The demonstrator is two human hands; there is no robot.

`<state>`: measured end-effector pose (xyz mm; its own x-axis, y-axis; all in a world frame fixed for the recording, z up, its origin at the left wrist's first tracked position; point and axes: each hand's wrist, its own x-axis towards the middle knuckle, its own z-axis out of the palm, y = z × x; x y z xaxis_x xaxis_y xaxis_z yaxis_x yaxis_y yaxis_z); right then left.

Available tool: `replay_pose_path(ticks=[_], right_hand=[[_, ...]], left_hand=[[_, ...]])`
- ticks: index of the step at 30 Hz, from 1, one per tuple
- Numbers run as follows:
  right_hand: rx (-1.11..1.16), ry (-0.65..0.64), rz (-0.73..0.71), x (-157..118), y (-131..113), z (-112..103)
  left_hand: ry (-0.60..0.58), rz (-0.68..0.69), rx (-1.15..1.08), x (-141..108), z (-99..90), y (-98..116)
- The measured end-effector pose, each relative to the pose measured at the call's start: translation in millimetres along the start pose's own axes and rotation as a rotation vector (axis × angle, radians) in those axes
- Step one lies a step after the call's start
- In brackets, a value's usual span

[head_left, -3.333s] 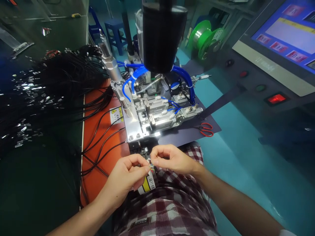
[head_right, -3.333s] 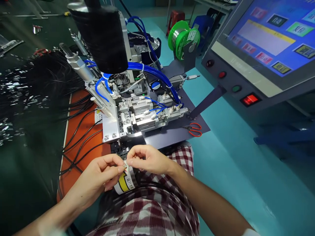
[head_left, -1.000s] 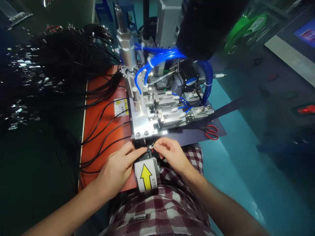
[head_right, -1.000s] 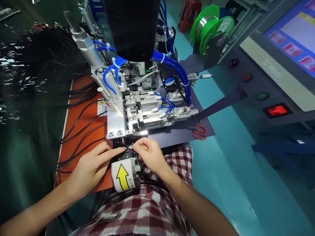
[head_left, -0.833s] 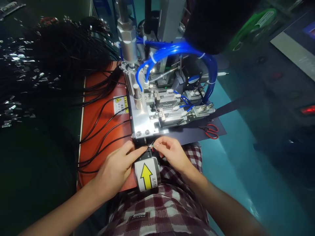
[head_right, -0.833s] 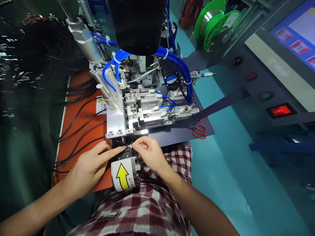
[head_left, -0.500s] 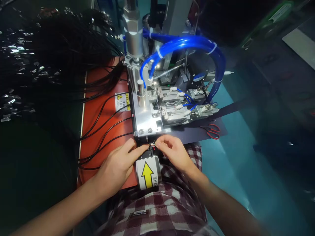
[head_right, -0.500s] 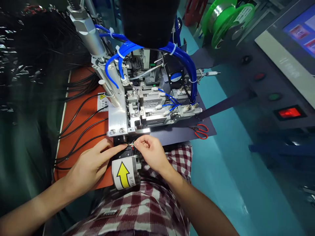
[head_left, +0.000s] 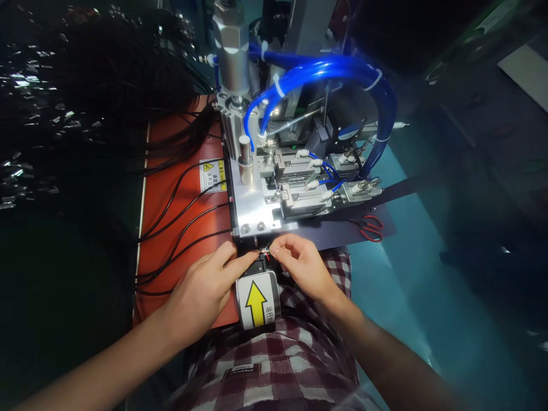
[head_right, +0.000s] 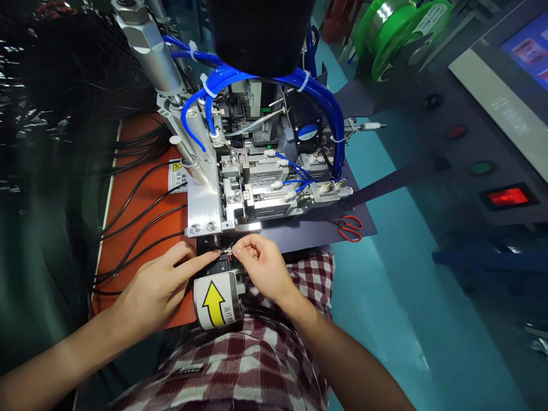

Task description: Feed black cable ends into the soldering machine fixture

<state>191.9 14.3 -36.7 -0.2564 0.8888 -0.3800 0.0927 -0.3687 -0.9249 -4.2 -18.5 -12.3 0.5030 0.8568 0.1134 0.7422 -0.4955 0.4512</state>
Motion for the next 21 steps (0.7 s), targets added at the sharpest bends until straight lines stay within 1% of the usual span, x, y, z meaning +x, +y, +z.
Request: replay_pose_path(ticks=[8,21], right_hand=[[0.067,-0.04,0.099,1.6,-4.7,-1.4],[0.039,-0.049,0.092,-0.2,-7.1,-2.2]], left_hand=[[-0.007,0.01,0.008,0.2,-0.7,0.6],[-0.018,0.019,-0.014,-0.3,0.8,-1.0]])
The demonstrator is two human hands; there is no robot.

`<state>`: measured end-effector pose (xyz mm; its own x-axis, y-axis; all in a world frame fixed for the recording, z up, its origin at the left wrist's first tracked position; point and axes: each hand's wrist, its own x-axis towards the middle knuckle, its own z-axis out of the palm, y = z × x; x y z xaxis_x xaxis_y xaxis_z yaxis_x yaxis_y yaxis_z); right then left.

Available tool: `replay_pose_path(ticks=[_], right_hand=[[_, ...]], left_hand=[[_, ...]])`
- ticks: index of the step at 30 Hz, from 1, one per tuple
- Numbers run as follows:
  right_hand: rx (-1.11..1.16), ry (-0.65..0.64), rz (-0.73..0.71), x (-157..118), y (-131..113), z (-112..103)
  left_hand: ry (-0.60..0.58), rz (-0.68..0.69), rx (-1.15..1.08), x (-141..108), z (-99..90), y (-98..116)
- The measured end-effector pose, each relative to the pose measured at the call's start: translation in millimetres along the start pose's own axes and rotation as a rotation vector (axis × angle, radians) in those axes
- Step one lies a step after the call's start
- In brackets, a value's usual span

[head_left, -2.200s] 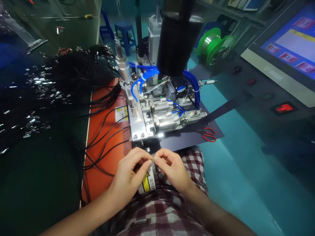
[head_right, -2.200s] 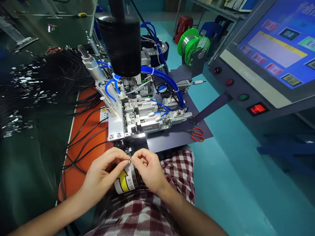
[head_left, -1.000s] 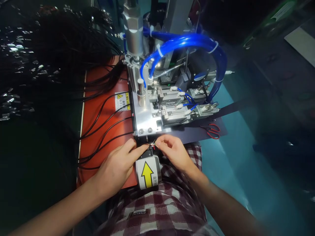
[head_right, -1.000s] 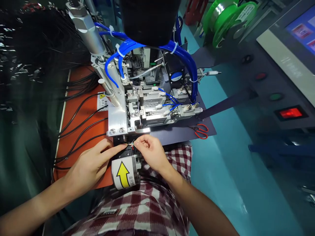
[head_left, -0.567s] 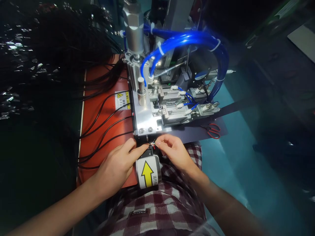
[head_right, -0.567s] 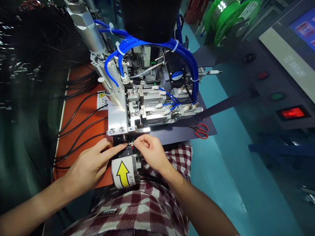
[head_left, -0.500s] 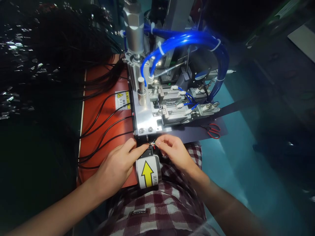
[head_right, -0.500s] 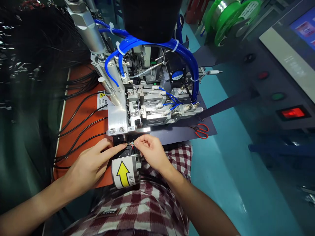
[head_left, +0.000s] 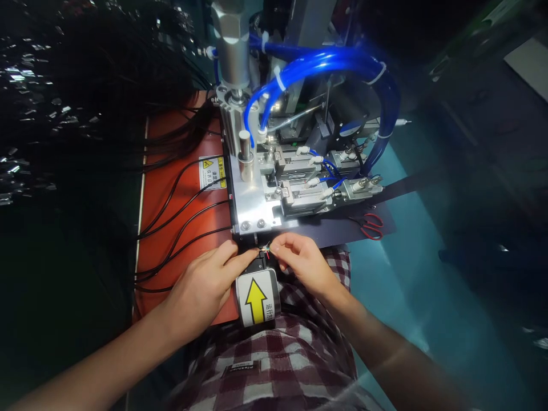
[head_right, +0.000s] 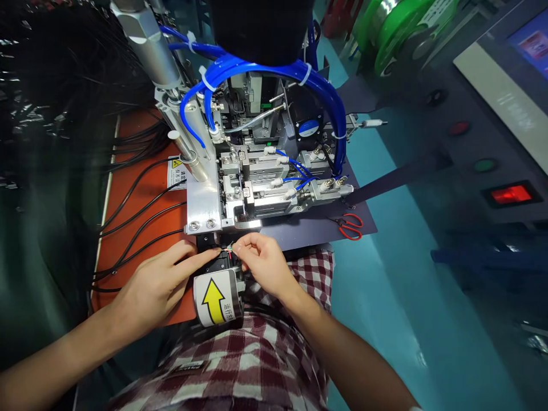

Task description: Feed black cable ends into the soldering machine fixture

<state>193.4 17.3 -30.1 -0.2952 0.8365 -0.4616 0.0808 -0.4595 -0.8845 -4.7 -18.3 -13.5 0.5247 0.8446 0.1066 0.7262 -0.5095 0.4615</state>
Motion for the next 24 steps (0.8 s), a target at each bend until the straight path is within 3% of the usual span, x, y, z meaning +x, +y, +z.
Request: replay_pose_path(ticks=[24], right_hand=[[-0.102,0.035,-0.065,-0.5,6.4,0.8]], left_hand=[[0.002,0.007,0.069,-0.4,1.0,1.1]])
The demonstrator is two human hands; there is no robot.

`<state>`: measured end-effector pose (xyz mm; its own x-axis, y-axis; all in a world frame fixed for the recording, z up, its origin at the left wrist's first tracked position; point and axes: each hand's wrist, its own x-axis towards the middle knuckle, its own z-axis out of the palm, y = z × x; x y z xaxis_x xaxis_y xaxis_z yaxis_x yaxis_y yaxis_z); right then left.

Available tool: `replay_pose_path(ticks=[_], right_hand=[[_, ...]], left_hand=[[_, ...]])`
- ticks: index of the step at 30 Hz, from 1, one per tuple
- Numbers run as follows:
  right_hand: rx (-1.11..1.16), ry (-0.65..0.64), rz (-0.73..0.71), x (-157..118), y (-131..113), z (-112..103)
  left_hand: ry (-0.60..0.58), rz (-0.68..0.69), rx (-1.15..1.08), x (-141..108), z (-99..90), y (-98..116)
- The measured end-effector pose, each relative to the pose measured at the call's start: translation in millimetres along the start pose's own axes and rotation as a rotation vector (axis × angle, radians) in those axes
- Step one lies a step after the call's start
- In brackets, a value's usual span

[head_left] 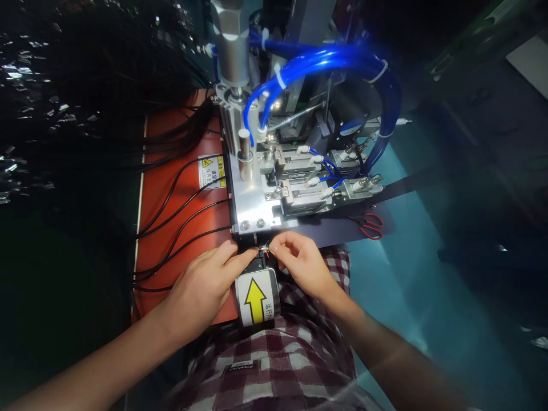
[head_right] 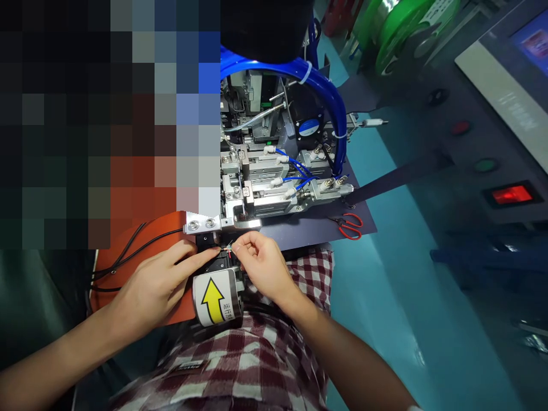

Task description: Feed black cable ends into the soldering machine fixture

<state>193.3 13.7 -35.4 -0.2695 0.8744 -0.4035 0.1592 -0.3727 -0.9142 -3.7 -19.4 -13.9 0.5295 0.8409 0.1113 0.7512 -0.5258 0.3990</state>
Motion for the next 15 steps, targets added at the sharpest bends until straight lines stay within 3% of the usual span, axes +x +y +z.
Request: replay_pose_path(ticks=[10,15], right_hand=[[-0.206,0.064,-0.062,-3.8,-2.5,1.4],[0.004,-0.079,0.068,3.2,-3.5,-2.7]], left_hand=[[-0.021,0.015,0.07,-0.8,2.2,-0.8],[-0.027,0.0,0.039,1.1,1.0,-0.4]])
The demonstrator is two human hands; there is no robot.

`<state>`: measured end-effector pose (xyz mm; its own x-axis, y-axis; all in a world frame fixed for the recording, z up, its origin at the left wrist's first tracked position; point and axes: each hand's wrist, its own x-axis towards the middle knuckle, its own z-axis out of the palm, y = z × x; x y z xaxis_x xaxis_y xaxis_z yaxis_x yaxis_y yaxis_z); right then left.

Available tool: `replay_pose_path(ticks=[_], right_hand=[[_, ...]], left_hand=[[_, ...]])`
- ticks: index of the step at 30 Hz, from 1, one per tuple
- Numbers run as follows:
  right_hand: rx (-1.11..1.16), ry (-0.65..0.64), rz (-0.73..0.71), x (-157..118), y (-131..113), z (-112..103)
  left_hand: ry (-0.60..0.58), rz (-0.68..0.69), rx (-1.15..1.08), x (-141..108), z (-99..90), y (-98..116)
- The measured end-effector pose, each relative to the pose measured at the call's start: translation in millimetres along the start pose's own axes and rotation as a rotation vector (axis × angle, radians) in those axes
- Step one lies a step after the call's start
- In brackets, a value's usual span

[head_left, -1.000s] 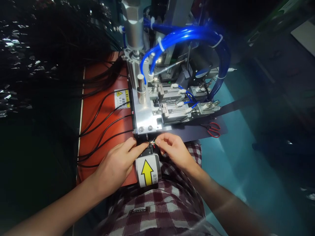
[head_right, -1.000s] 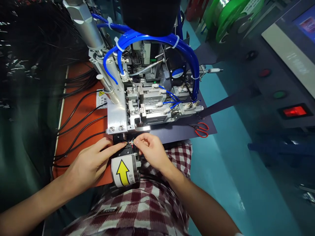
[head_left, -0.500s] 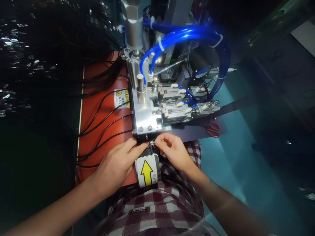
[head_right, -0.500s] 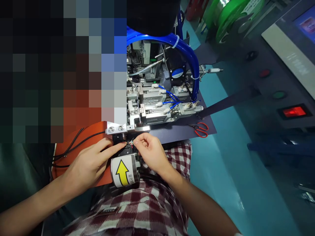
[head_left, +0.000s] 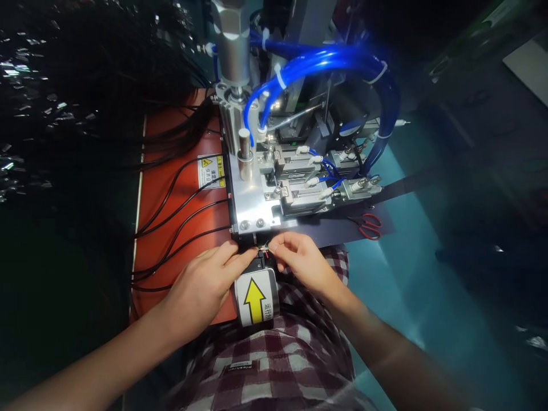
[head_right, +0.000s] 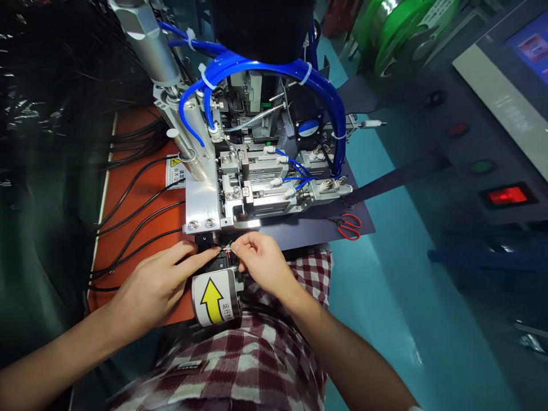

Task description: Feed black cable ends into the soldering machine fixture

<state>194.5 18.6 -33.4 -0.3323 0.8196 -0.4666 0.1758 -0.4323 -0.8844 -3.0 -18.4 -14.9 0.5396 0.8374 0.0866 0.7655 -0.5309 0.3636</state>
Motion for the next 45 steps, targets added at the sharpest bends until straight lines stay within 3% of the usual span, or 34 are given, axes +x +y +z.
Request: replay_pose_path(ticks=[6,30,45], right_hand=[[0.069,-0.037,-0.012,2.1,0.9,-1.1],[-0.086,0.039,-0.117,-4.1,1.1,0.7],[0.051,-0.027,0.041,-2.1,-7.0,-0.5]], left_hand=[[0.024,-0.001,-0.046,-0.8,0.4,-0.9],[0.036,0.007,-0.035,0.4,-0.8,0.2],[0.026,-0.005,-0.066,-1.2,0.6,-1.5]])
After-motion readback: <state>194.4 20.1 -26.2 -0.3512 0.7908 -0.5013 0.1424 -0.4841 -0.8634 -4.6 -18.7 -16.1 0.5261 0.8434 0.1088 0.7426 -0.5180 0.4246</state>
